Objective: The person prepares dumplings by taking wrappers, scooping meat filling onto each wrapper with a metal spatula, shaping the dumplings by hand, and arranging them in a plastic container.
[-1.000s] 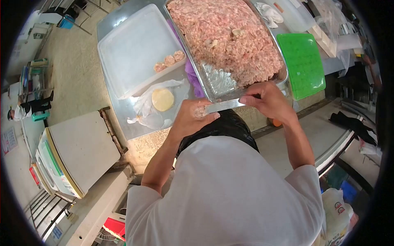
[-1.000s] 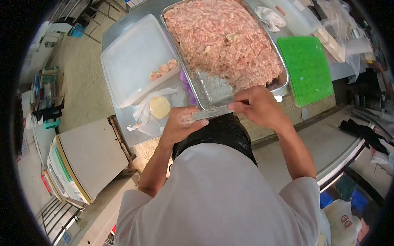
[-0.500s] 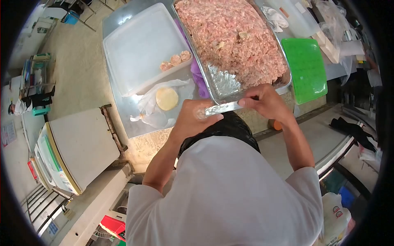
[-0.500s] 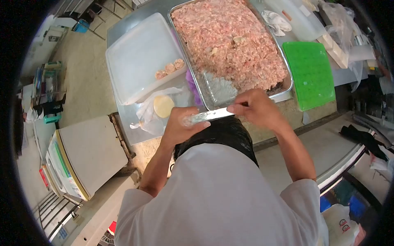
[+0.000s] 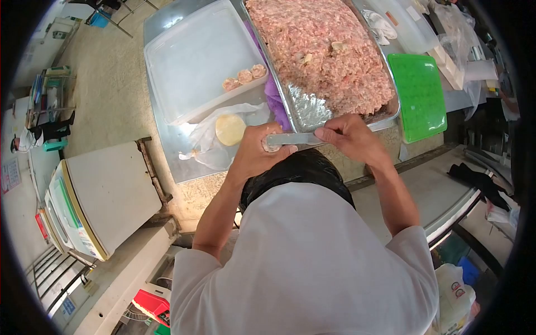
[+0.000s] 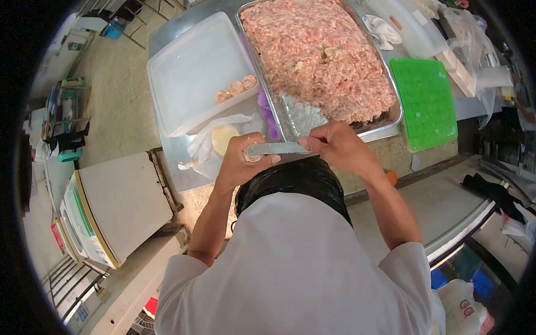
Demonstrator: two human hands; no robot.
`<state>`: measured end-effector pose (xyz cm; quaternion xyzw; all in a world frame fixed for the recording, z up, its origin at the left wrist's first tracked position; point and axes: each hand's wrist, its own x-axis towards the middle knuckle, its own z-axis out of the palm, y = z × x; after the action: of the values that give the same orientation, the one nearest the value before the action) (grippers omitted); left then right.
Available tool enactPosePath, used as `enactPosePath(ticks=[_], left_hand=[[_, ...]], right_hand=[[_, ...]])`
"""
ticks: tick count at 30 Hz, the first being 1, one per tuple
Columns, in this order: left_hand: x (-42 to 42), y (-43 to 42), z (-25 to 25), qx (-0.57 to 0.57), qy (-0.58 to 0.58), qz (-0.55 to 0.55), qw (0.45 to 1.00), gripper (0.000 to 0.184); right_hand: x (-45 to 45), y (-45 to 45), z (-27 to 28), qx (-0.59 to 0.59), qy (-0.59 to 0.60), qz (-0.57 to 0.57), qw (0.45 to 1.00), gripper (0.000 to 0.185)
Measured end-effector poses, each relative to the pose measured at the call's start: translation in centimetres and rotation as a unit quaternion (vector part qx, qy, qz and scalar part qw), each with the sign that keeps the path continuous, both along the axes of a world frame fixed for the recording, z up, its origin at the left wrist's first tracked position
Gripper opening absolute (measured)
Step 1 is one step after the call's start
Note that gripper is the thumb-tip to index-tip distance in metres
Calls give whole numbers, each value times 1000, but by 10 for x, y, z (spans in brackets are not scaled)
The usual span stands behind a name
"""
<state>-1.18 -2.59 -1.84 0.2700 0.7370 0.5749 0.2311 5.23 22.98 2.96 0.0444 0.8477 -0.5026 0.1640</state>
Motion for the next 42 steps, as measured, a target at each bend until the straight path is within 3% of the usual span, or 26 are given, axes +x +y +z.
enactPosePath(ticks=[3, 5, 7, 9, 10, 12, 13, 17, 20, 29, 32, 35, 41, 42], left_hand=[[-2, -12, -15, 17, -78, 4, 997, 34], [-4, -19, -15, 129, -196, 35, 971, 41], [-10, -30, -16, 162, -286, 36, 944, 50], [-25, -57, -16, 118, -352, 4, 929, 60], [-36, -71, -13, 83, -346, -5, 935, 66], [-56, -84, -10, 45, -197, 100, 974, 63], [-82, -89, 1, -65, 22, 150, 986, 57], [-129, -95, -24, -167, 256, 96, 947, 43], [-141, -89, -38, -165, 94, 97, 977, 40], [-140, -88, -39, -201, 49, 147, 967, 36], [-137, -77, -29, -232, 63, 118, 964, 35], [-140, -84, -52, -151, 138, 142, 968, 33], [-79, -69, 3, -208, 201, 262, 921, 20], [-61, -72, -12, -196, 207, 205, 936, 17]], right_hand=[[8, 9, -12, 29, -16, -9, 999, 42], [18, 24, -16, 87, 26, -30, 995, 41], [26, 29, -14, 53, -6, -90, 994, 40], [32, 23, -13, 24, -24, -130, 991, 39], [36, 18, -13, 12, -27, -142, 989, 38], [40, 10, -18, 6, -40, -133, 990, 36], [45, 5, -24, 12, -50, -117, 992, 35], [47, -9, -34, 8, -58, -72, 996, 33], [47, -15, -30, 16, -30, -88, 995, 37], [62, -6, -32, -5, -64, -123, 990, 37], [58, -9, -27, 9, -59, -115, 992, 35], [57, -12, -31, -29, -24, -133, 990, 25], [59, -11, -23, -73, -32, -173, 982, 23], [59, -11, -25, -81, -28, -176, 981, 23]])
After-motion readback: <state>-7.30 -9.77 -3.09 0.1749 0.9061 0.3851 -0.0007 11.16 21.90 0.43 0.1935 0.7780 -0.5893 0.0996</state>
